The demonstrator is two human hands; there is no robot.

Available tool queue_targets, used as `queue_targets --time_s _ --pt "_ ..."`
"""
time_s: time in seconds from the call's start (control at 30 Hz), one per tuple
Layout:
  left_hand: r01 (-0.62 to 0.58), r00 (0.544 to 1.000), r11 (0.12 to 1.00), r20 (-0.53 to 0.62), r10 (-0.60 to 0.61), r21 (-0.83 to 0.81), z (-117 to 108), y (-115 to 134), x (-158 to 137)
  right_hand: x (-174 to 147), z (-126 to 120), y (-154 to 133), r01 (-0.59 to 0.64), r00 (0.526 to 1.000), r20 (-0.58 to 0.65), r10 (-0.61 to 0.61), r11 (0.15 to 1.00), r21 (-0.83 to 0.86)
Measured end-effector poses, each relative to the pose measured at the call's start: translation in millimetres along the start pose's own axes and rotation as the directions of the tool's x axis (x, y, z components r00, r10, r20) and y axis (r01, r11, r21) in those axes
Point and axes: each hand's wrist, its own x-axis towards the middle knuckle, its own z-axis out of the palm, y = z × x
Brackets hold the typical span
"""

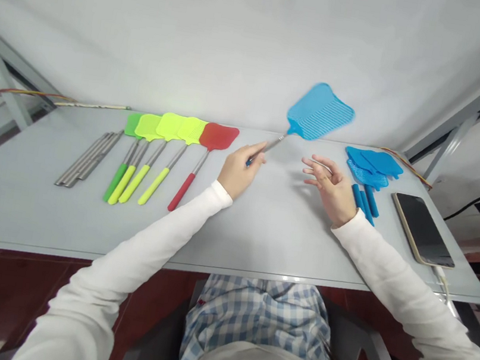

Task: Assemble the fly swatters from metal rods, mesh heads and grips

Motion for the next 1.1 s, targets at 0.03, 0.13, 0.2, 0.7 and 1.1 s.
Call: queue_targets --time_s 0.03,0.13,0.2,0.7,1.1 --pt "0.096 0.995 0.993 0.009 -0.095 -0.074 -1.1 -3.5 0.3 1.6 -2.9 2.5 -0.008 1.0 -0.013 0.007 1.0 -0.015" --pt "0.306 0.952 0.931 0.05 -0.303 -0.199 -7.5 -17.4 -5.6 6.3 -10.6 8.8 -0.041 0.994 -0.099 0.04 0.999 -0.011" --pt "0.36 0.933 0.912 0.066 -0.354 -0.199 -13.9 -27.2 -15.1 8.3 -13.3 11.0 -0.061 0.988 -0.145 0.061 0.998 0.002" --pt "0.28 0.854 0.736 0.191 -0.485 0.617 -42.7 -14.8 -49.0 12.7 -18.7 16.4 -0.154 0.972 -0.183 0.144 0.987 -0.041" --pt "0.285 0.795 0.561 0.135 -0.592 0.777 -123.8 -50.7 -43.5 13.7 -18.5 18.7 -0.158 0.982 -0.131 0.133 0.966 -0.203"
